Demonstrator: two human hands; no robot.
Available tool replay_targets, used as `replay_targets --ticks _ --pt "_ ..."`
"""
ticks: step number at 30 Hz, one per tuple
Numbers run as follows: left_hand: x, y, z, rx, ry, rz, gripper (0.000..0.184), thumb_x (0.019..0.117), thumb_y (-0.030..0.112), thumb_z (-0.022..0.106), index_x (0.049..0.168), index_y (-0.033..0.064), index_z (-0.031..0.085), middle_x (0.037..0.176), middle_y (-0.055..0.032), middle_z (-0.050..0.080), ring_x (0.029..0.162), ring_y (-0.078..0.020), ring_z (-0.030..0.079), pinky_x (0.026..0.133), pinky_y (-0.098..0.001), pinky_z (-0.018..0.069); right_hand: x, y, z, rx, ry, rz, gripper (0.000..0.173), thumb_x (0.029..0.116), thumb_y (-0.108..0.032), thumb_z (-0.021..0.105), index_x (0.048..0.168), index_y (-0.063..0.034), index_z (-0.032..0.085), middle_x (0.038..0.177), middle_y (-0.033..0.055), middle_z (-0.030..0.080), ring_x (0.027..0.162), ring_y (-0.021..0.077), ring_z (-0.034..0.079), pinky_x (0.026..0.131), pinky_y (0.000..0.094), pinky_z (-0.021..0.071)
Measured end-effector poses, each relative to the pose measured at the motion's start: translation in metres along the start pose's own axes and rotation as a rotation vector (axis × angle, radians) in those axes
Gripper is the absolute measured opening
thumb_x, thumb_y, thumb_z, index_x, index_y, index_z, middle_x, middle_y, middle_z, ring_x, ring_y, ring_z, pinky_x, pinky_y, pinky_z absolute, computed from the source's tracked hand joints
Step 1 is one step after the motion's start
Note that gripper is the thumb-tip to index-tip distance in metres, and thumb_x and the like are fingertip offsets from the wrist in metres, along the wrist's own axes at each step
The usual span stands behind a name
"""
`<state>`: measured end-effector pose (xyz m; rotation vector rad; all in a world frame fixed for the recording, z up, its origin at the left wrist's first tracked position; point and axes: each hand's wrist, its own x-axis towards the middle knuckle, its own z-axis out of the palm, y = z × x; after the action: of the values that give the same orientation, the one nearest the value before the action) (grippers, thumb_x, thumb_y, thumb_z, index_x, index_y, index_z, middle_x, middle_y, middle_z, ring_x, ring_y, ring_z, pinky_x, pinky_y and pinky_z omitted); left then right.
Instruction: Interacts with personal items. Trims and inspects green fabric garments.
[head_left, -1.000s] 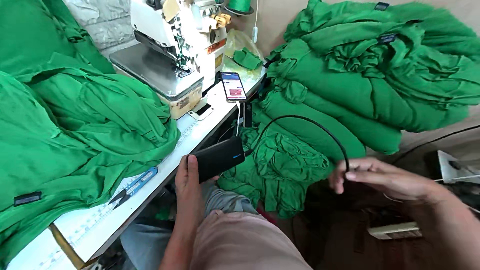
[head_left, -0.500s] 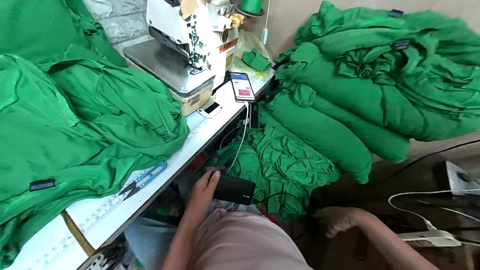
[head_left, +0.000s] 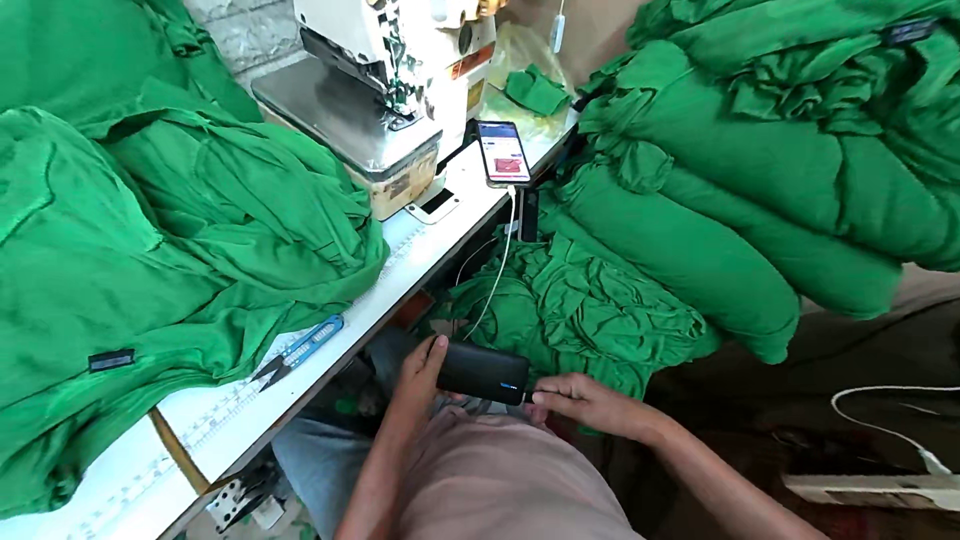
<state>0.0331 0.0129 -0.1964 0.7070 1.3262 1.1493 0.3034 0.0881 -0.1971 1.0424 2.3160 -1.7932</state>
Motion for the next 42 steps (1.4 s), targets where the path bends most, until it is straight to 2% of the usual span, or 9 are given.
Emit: replay_targets --ticks 6,12,19,24,27,33,37,40,42 --pt "0.004 0.005 -0.003 -0.033 -0.063 -0.015 0.034 0.1122 0.024 0.036 0.126 0.0015 0.056 0.095 -0.0058 0.069 0.071 -0.0131 0.070 0.058 -0.0288 0.0608 -0.007 0.001 0.010 0.150 0.117 -0.085 0.031 0.1063 -0.020 0.048 0.092 -0.0030 0.070 0.085 -0.0028 0.073 0.079 0.0008 0.068 0.076 0.0218 0.0561" --pt "0.011 0.000 0.012 -0.038 -0.137 -0.082 0.036 0.1124 0.026 0.036 0.128 0.0013 0.056 0.099 -0.0079 0.069 0.077 -0.0150 0.071 0.060 -0.0310 0.0614 -0.014 -0.016 -0.009 0.272 0.035 0.173 0.052 0.1094 -0.039 0.030 0.117 -0.0018 0.065 0.100 0.0046 0.071 0.090 0.0134 0.071 0.083 0.0346 0.0603" --pt "0.019 -0.017 0.019 -0.116 -0.142 -0.123 0.037 0.1128 0.025 0.033 0.131 0.0005 0.054 0.098 -0.0081 0.070 0.074 -0.0151 0.071 0.059 -0.0302 0.0605 -0.010 -0.020 -0.011 0.291 0.138 0.167 0.050 0.1095 -0.040 0.029 0.117 -0.0036 0.063 0.095 0.0005 0.068 0.088 0.0083 0.068 0.082 0.0299 0.0579" --pt "0.020 -0.017 0.022 -0.103 -0.144 -0.155 0.038 0.1129 0.027 0.034 0.130 0.0007 0.055 0.099 -0.0100 0.070 0.075 -0.0164 0.071 0.059 -0.0308 0.0603 -0.001 -0.024 -0.001 -0.184 0.232 0.046 0.062 0.1007 -0.046 0.058 0.148 -0.0070 0.052 0.138 0.0153 0.061 0.123 0.0255 0.062 0.105 0.0476 0.0491" --pt "0.020 -0.015 0.035 -0.066 -0.159 -0.199 0.041 0.1127 0.030 0.035 0.132 0.0003 0.055 0.105 -0.0126 0.069 0.078 -0.0182 0.071 0.060 -0.0324 0.0601 0.005 -0.031 0.010 -0.527 0.251 0.009 0.093 0.0843 -0.051 0.078 0.156 -0.0075 0.040 0.139 0.0204 0.059 0.127 0.0381 0.058 0.107 0.0590 0.0425" --pt "0.019 -0.011 0.044 0.151 -0.286 -0.253 0.052 0.1131 0.037 0.027 0.151 0.0034 0.039 0.138 -0.0194 0.055 0.109 -0.0266 0.067 0.083 -0.0447 0.0606 -0.009 -0.018 0.000 -0.381 0.285 0.175 0.085 0.0784 -0.034 0.085 0.149 -0.0077 0.045 0.134 0.0177 0.063 0.122 0.0336 0.062 0.105 0.0544 0.0483" --pt "0.024 -0.019 0.039 0.803 -0.355 -0.113 0.049 0.1105 0.037 0.041 0.105 -0.0055 0.065 0.092 -0.0178 0.065 0.084 -0.0276 0.066 0.081 -0.0460 0.0546 -0.028 -0.007 -0.031 -0.238 0.138 0.415 0.076 0.0803 -0.029 0.086 0.144 -0.0106 0.048 0.121 0.0162 0.066 0.109 0.0300 0.067 0.095 0.0530 0.0532" --pt "0.021 -0.025 0.049 1.083 -0.450 -0.206 0.051 0.1019 0.046 0.057 0.097 -0.0032 0.070 0.100 -0.0222 0.068 0.100 -0.0375 0.067 0.090 -0.0575 0.0511 -0.032 0.000 -0.042 -0.175 -0.062 0.488 0.069 0.0833 -0.023 0.085 0.142 -0.0063 0.051 0.122 0.0197 0.065 0.111 0.0319 0.065 0.097 0.0537 0.0512" --pt "0.020 -0.032 0.053 1.123 -0.506 -0.218 0.039 0.1000 0.034 0.058 0.098 -0.0026 0.069 0.106 -0.0220 0.068 0.106 -0.0378 0.066 0.091 -0.0579 0.0503 -0.027 0.004 -0.038 -0.161 -0.177 0.491 0.066 0.0843 -0.022 0.084 0.140 -0.0044 0.054 0.123 0.0211 0.065 0.113 0.0335 0.064 0.099 0.0548 0.0501"
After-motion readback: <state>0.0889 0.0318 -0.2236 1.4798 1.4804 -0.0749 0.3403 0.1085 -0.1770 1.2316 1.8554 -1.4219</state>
